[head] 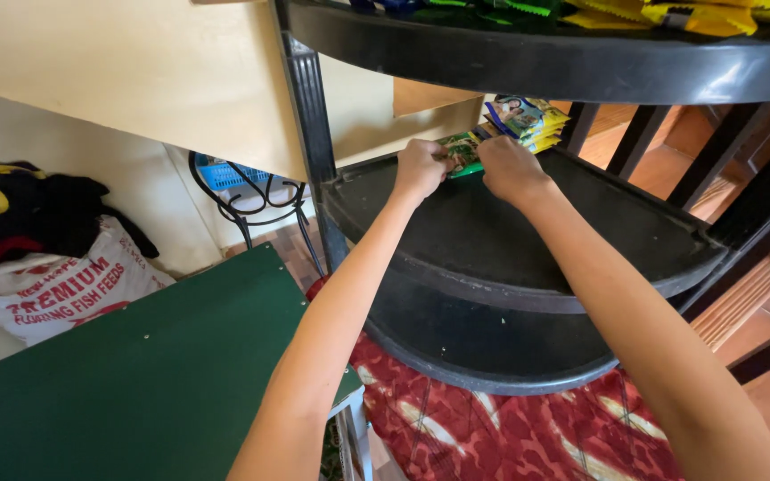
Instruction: Organize small beverage packets from a cardboard box onto a black tiered shelf.
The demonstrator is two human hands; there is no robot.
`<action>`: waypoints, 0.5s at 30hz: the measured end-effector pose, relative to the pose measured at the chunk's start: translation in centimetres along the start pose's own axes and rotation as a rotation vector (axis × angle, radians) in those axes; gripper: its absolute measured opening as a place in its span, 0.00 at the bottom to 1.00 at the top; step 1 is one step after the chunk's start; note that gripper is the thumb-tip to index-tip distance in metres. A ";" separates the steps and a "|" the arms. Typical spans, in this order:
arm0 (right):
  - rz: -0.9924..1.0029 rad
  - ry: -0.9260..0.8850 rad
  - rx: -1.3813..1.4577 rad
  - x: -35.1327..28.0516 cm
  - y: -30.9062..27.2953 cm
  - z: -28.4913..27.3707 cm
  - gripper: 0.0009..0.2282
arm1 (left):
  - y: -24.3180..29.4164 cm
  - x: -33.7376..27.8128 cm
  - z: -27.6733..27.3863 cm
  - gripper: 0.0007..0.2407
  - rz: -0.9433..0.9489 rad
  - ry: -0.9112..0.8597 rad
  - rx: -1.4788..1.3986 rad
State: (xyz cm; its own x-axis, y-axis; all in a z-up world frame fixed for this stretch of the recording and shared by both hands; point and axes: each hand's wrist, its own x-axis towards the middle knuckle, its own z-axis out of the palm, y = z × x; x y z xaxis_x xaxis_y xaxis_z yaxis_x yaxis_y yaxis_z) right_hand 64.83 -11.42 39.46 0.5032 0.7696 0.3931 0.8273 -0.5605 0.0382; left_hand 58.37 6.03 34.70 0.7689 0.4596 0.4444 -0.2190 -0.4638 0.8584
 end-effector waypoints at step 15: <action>-0.044 0.181 0.288 -6.5 -6.8 -10.8 0.08 | 9.0 -7.6 -3.5 0.04 0.327 0.093 0.177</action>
State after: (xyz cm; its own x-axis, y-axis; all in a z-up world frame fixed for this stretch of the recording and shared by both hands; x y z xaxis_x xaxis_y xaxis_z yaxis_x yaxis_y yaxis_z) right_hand 53.22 -15.95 46.53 0.4340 0.7098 0.5548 0.8969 -0.3986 -0.1916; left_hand 48.49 1.02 39.98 0.6162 0.3286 0.7158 -0.3306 -0.7170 0.6137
